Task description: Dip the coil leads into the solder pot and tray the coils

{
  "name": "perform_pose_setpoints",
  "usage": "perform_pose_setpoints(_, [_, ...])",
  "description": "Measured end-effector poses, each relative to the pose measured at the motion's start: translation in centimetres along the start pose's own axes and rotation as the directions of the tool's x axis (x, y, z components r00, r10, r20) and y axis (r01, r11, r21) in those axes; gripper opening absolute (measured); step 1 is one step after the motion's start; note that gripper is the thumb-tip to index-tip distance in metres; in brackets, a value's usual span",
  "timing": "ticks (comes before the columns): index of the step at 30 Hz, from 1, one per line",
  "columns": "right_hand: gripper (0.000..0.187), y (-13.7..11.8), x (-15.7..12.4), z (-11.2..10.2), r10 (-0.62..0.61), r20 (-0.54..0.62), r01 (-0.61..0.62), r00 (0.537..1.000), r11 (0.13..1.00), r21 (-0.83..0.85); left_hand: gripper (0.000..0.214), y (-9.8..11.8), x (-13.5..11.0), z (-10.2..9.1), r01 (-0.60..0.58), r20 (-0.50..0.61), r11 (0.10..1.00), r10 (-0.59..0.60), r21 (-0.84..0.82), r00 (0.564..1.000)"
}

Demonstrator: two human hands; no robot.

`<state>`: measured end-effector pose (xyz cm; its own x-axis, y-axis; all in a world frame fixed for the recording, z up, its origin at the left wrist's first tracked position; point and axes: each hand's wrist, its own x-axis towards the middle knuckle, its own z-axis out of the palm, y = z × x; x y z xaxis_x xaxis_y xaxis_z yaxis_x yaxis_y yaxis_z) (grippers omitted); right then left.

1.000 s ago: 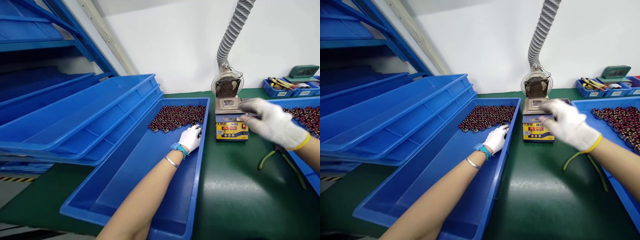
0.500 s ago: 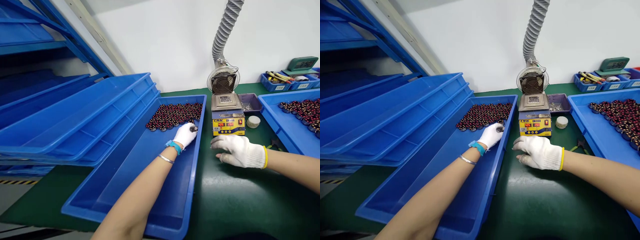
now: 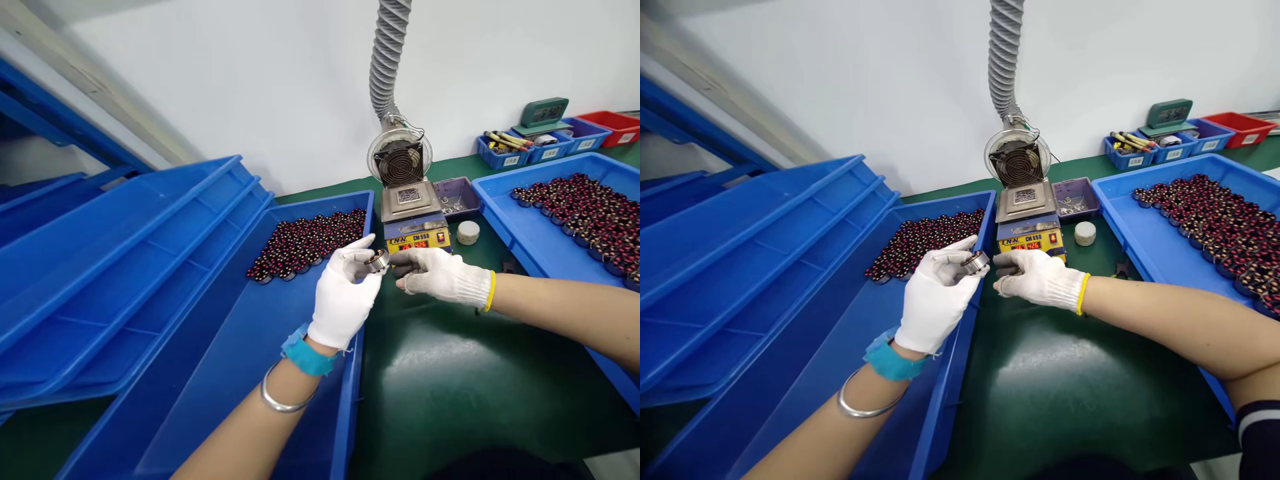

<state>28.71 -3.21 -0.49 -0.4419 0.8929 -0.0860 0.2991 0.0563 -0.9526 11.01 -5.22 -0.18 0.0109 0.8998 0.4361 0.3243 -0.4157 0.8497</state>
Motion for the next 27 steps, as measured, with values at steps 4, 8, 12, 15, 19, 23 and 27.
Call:
perform_pose_setpoints(4, [0.034, -0.7, -0.3, 0.4, 0.006, 0.017, -0.008, 1.0, 0.993, 0.114, 0.023, -0.3, -0.7, 0.2, -0.083, 0.05, 0.985, 0.077, 0.151, 0.996])
perform_pose_setpoints(8, [0.027, -1.5, -0.5, 0.3, 0.015, -0.014, -0.011, 1.0, 0.969, 0.246, 0.03, -0.1, -1.0, 0.2, -0.197, 0.106, 0.953, 0.177, 0.231, 0.978])
perform_pose_setpoints(12, [0.022, -1.8, -0.6, 0.1, 0.06, -0.042, -0.045, 0.997, 0.956, 0.291, 0.026, 0.5, -1.3, 0.3, -0.256, 0.148, 0.933, 0.224, 0.253, 0.963])
perform_pose_setpoints(15, [0.023, -2.2, -0.9, 0.2, 0.082, -0.114, -0.04, 0.99, 0.944, 0.326, 0.054, 1.0, -1.3, 0.5, -0.097, 0.086, 0.995, 0.098, -0.018, 0.991])
perform_pose_setpoints(19, [0.026, -2.6, -1.2, 0.4, 0.093, -0.196, -0.035, 0.976, 0.959, 0.283, 0.042, 1.4, -1.3, 1.0, 0.192, 0.129, 0.971, -0.174, -0.143, 0.976])
perform_pose_setpoints(23, [0.024, -1.8, -1.0, 0.4, -0.036, -0.193, 0.071, 0.98, 0.982, 0.173, 0.028, 1.6, -1.2, 1.2, 0.267, 0.083, 0.953, -0.257, -0.142, 0.963])
perform_pose_setpoints(27, [0.032, -1.0, -1.1, 0.3, -0.184, -0.128, 0.195, 0.975, 0.977, 0.082, 0.023, 1.1, -0.8, 0.9, 0.21, 0.037, 0.968, -0.207, -0.136, 0.978])
